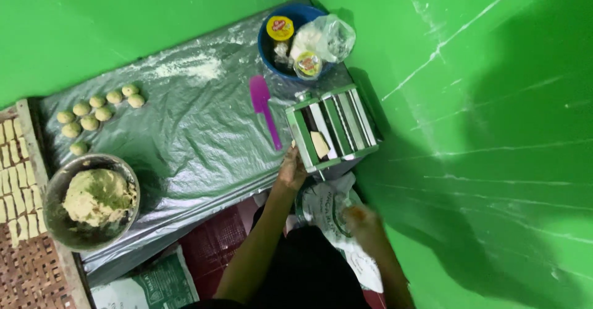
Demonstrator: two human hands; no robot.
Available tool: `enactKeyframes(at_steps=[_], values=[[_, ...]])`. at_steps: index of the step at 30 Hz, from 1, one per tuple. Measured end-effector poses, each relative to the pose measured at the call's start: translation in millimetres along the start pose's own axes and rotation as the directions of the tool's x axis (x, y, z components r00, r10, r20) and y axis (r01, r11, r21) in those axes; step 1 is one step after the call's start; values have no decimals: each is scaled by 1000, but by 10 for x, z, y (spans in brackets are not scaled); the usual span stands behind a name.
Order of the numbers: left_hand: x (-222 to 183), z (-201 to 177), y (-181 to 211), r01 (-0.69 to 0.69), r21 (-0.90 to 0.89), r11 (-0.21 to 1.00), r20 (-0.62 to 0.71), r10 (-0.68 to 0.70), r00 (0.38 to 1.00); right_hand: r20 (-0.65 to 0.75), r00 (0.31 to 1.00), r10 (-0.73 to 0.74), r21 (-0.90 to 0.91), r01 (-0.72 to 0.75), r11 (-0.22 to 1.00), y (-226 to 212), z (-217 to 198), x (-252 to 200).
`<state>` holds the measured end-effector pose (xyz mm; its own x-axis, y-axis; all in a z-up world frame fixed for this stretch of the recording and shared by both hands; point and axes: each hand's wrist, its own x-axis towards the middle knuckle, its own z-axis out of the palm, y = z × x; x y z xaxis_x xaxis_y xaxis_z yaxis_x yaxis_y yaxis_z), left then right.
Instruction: Preparing dough by rolling it into balls and flattening it into strips using a manual roller
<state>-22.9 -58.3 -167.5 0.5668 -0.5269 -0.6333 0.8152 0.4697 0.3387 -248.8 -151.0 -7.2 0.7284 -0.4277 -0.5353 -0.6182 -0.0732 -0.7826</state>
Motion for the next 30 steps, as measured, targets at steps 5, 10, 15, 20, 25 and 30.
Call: enactKeyframes(at_steps=[5,10,15,20,25,30], values=[[206,-244,-82,-70,92,993,-25,73,997,-276,957,-88,-116,58,992,-2,-301,217],[352,-506,-171,-135,70,988,-19,137,990,-299,954,-15,-196,-46,979,384,-288,577],[201,-325,-13,-202,80,976,-9,203,979,-260,958,-125,-286,47,957,689,40,874],[28,-201,29,-207,60,976,-59,211,976,-206,976,69,-163,-104,981,1307,501,1243],[129,-409,-30,-221,-68,973,-34,219,975,-62,994,85,-128,-93,987,1305,1176,1176],[111,-390,91,-206,120,971,-67,215,974,164,922,350,-141,-329,934,-32,1252,369]])
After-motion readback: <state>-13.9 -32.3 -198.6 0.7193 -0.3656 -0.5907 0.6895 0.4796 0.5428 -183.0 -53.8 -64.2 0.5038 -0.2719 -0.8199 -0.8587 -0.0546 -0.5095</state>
